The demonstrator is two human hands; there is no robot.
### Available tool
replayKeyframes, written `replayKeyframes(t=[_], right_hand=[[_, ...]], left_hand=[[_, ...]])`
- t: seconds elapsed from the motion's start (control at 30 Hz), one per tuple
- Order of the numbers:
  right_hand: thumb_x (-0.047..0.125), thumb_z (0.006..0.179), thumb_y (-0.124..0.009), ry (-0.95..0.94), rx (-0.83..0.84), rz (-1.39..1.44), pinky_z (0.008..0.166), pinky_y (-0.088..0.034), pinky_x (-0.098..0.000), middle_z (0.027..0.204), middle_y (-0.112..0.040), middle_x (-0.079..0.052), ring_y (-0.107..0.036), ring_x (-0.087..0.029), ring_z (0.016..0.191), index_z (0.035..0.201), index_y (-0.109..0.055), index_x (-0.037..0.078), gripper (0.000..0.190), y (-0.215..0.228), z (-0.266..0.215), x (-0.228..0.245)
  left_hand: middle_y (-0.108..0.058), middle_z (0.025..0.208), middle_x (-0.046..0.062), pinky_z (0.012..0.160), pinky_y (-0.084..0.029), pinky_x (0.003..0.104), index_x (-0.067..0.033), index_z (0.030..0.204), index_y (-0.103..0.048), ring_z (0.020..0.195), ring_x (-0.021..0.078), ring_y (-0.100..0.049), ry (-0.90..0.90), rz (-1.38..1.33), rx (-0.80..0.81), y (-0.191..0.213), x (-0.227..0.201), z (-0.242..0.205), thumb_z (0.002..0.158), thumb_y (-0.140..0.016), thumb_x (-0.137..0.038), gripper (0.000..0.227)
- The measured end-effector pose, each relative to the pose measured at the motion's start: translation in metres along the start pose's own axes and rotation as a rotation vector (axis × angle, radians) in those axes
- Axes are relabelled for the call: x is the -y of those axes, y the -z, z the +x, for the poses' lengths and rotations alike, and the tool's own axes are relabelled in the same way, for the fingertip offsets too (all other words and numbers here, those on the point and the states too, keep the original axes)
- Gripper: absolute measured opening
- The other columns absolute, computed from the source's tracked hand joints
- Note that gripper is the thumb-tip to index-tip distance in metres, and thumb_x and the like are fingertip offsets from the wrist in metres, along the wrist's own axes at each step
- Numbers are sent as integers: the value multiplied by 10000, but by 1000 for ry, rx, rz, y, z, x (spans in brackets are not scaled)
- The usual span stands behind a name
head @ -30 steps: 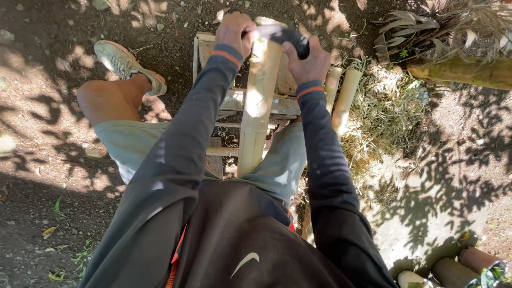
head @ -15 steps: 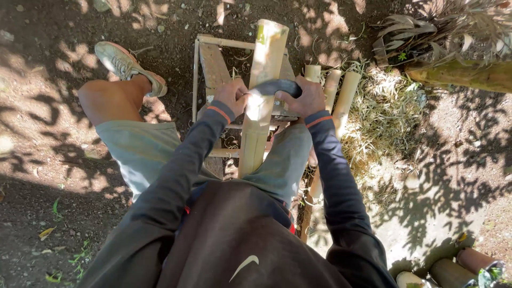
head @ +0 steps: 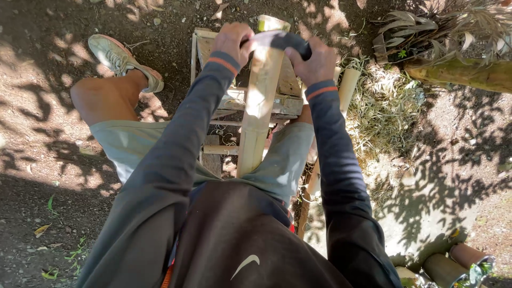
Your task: Scraping the outer surface of a bamboo stalk using a curved knife.
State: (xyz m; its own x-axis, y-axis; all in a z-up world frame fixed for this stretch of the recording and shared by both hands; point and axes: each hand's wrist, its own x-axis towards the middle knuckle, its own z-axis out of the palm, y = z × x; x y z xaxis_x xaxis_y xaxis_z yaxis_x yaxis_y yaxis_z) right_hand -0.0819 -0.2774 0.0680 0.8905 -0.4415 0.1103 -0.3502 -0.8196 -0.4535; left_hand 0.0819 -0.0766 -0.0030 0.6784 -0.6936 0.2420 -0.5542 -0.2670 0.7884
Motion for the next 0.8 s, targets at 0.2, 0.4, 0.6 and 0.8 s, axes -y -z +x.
replayKeyframes(t=[0.2, 0.4, 0.6, 0.8], right_hand=[[449, 876, -888, 118, -304, -188, 573, -489, -467, 637, -603, -129, -591, -315, 584, 815, -608, 50, 491, -3, 25, 4], [441, 916, -847, 19, -165, -88, 607, -500, -463, 665, -625, -121, -604, -307, 592, 798, -577, 65, 477, -6, 0, 6], [429, 855, -858, 92, 42, -151, 568, -504, -467, 579, -578, -129, -582, -313, 495, 781, -559, 65, 477, 5, -41, 20], [463, 912, -821, -63, -46, -118, 582, -528, -460, 672, -647, -134, -660, -314, 577, 867, -592, 66, 460, 2, 14, 29]], left_hand=[[-695, 907, 54, 798, -548, 359, -113, 964, -750, 817, 183, -637, 160, -137, -44, -15, 16, 52, 900, -826, -147, 105], [-676, 842, 96, 737, -526, 413, -59, 854, -708, 791, 247, -600, -42, -34, -40, -4, 9, 18, 865, -781, -32, 79], [-651, 818, 94, 695, -508, 398, -75, 866, -677, 737, 213, -587, 216, -168, 166, 5, -10, -56, 891, -768, -120, 104], [-706, 792, 75, 673, -543, 405, -107, 844, -739, 732, 263, -592, -68, 42, -80, -4, 22, 18, 893, -817, -115, 93]])
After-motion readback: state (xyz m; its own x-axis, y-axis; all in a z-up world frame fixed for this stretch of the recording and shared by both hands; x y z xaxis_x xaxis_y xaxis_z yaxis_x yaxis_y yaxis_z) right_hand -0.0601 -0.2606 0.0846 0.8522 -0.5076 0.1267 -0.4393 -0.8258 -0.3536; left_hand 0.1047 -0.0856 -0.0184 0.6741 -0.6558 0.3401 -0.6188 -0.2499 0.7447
